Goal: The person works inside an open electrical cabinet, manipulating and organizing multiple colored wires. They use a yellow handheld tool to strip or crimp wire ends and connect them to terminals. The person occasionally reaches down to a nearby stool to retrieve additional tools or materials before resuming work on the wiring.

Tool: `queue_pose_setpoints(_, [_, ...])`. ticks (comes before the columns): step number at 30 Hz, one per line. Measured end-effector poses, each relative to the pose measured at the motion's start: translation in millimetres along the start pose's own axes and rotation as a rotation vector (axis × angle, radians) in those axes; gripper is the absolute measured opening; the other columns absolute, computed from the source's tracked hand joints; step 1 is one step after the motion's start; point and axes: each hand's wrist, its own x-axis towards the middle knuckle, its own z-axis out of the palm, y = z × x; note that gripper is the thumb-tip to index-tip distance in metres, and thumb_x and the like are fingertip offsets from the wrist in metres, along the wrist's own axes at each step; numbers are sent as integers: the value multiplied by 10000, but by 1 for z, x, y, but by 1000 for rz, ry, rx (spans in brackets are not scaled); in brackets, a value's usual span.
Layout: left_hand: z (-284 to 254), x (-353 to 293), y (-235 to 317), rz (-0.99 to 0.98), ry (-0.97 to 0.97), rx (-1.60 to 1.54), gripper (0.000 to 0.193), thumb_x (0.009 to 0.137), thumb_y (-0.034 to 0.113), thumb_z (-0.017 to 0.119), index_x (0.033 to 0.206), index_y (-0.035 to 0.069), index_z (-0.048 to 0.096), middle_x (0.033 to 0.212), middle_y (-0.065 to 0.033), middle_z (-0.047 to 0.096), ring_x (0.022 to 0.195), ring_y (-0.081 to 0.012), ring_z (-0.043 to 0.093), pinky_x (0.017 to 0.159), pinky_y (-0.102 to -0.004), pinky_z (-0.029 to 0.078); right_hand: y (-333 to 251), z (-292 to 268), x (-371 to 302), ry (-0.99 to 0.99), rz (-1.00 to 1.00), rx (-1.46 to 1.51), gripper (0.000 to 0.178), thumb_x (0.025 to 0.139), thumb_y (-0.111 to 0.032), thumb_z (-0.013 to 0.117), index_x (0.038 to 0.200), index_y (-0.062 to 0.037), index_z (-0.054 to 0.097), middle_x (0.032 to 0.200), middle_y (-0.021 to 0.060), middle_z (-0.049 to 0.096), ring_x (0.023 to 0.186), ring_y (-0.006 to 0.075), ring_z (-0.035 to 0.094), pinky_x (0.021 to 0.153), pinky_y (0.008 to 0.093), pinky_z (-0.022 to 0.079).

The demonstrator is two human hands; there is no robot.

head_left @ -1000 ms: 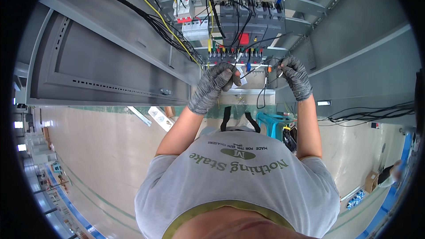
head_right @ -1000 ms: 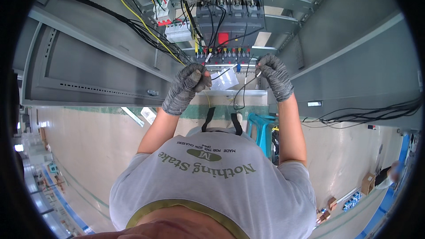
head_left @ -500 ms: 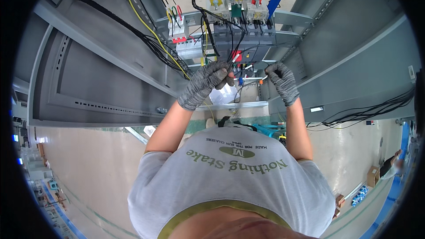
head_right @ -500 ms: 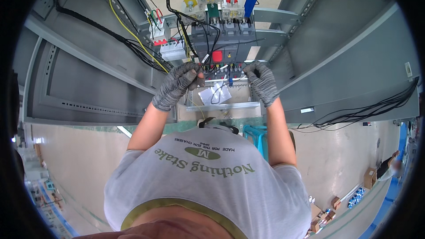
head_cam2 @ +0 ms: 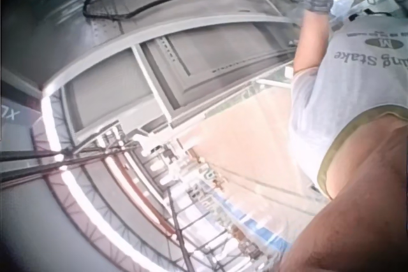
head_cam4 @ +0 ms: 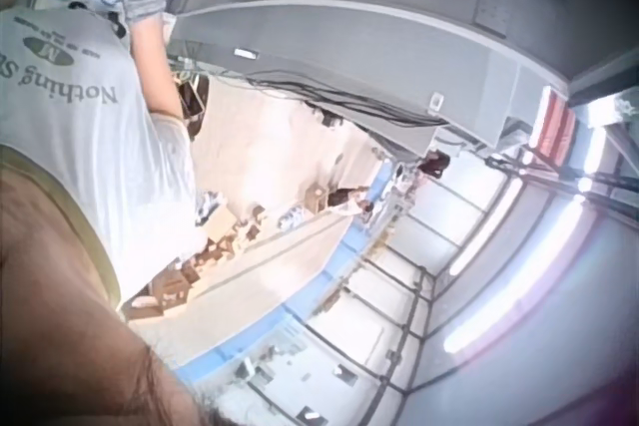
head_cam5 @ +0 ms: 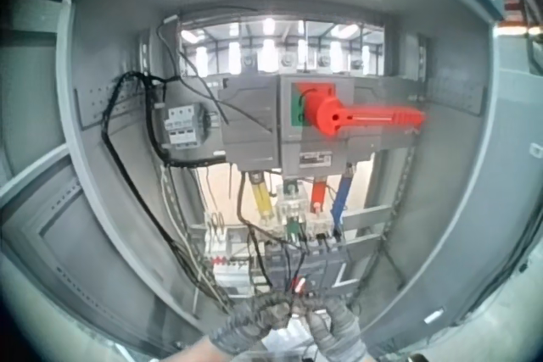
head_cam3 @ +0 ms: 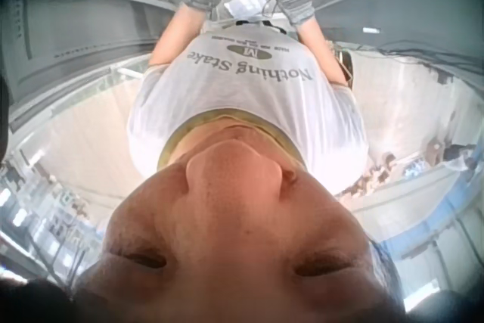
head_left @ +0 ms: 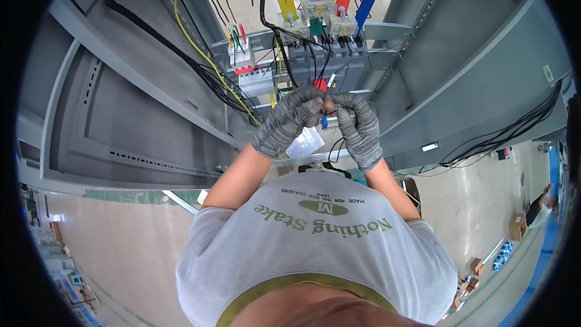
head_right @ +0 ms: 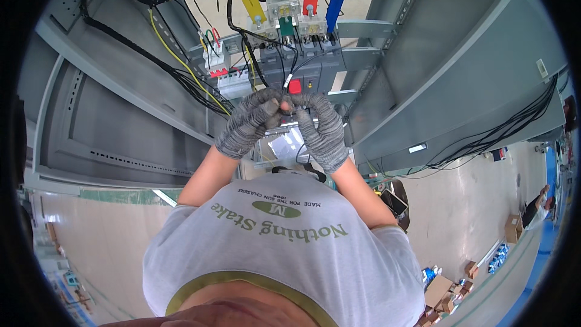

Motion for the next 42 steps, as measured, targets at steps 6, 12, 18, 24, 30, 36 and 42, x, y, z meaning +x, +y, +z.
queue_pose_setpoints(6, [22, -6, 2, -5, 55, 65, 246, 849, 275, 705, 975, 75, 636, 931, 19, 590, 806, -68, 519, 716, -194, 415, -9, -9, -7, -2, -15, 6, 237, 857, -68, 606, 1091, -38, 599, 995, 105, 645, 929, 210, 619, 851, 324, 471])
queue_pose_setpoints(12, [44, -8, -4, 47, 119, -33, 284, 870, 297, 685, 1017, 64, 614, 884, 17, 561, 746, -63, 473, 660, -196, 387, -14, -15, -6, 19, -96, 45, 230, 821, -35, 649, 1048, -51, 615, 946, 78, 619, 871, 191, 604, 800, 307, 473])
queue_pose_setpoints(18, [59, -7, -16, 124, 121, -62, 283, 890, 315, 659, 1000, 61, 597, 860, 24, 529, 704, -59, 430, 624, -198, 357, -19, -23, -5, 81, -138, 50, 196, 774, -10, 718, 949, -54, 640, 884, 56, 613, 807, 164, 603, 733, 272, 475])
queue_pose_setpoints(24, [72, -10, -19, 113, 146, -70, 249, 906, 307, 639, 993, 76, 605, 868, 33, 532, 701, -51, 421, 617, -184, 343, -20, -31, -8, 53, -70, 118, 182, 774, -17, 729, 923, -57, 633, 862, 39, 616, 793, 134, 599, 724, 263, 472])
queue_pose_setpoints(30, [78, -8, -23, 102, 164, -101, 264, 892, 300, 656, 1004, 68, 603, 849, 33, 523, 685, -54, 410, 605, -190, 336, -18, -39, -9, 39, -95, 108, 177, 784, -30, 721, 929, -48, 622, 863, 46, 618, 794, 136, 598, 734, 270, 472])
queue_pose_setpoints(36, [58, -15, -11, 183, 166, -241, 221, 893, 260, 644, 960, 58, 584, 870, 6, 489, 623, -67, 365, 561, -204, 314, 26, -66, 10, 147, -46, 34, 110, 889, -47, 574, 987, -16, 613, 897, 96, 626, 866, 181, 599, 799, 291, 463])
queue_pose_setpoints(42, [27, -16, 21, 205, 3, -338, 163, 888, 226, 645, 841, 115, 535, 798, 27, 381, 556, -64, 290, 517, -215, 259, 119, -90, 5, -276, 471, 279, 349, 990, -266, 476, 1190, 0, 580, 1080, 88, 640, 984, 161, 588, 909, 301, 451])
